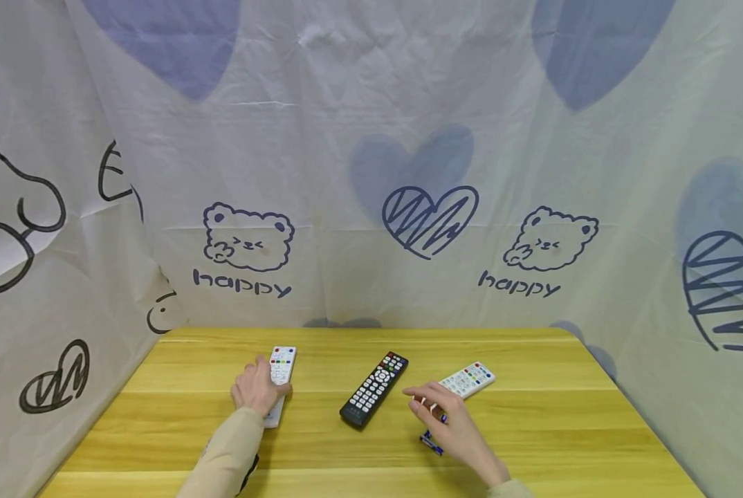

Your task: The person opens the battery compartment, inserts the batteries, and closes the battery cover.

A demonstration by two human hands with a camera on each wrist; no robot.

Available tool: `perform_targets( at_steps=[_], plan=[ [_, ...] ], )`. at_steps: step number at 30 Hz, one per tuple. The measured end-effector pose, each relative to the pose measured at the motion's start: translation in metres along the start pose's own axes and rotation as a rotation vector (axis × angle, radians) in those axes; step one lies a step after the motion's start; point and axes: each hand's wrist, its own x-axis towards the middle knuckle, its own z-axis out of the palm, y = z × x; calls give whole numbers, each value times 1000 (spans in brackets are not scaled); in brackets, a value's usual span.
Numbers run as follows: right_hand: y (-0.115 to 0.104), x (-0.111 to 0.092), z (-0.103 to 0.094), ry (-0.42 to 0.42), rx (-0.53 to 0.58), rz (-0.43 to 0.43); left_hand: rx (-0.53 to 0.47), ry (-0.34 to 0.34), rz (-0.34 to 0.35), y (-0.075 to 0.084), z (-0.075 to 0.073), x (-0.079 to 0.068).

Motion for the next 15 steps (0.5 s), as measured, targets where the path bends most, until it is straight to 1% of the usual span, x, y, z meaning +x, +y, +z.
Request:
perform_targets(
  at_steps=[9, 12, 15],
  plan=[
    [-1, 0, 0, -12, -4, 31, 0, -4, -15, 0, -1, -2],
    [-1, 0, 0, -8, 8, 26, 46, -7, -10, 3, -1, -4],
    [-2, -1, -1, 0, 19, 14, 118, 21, 35, 9, 4, -8]
  ],
)
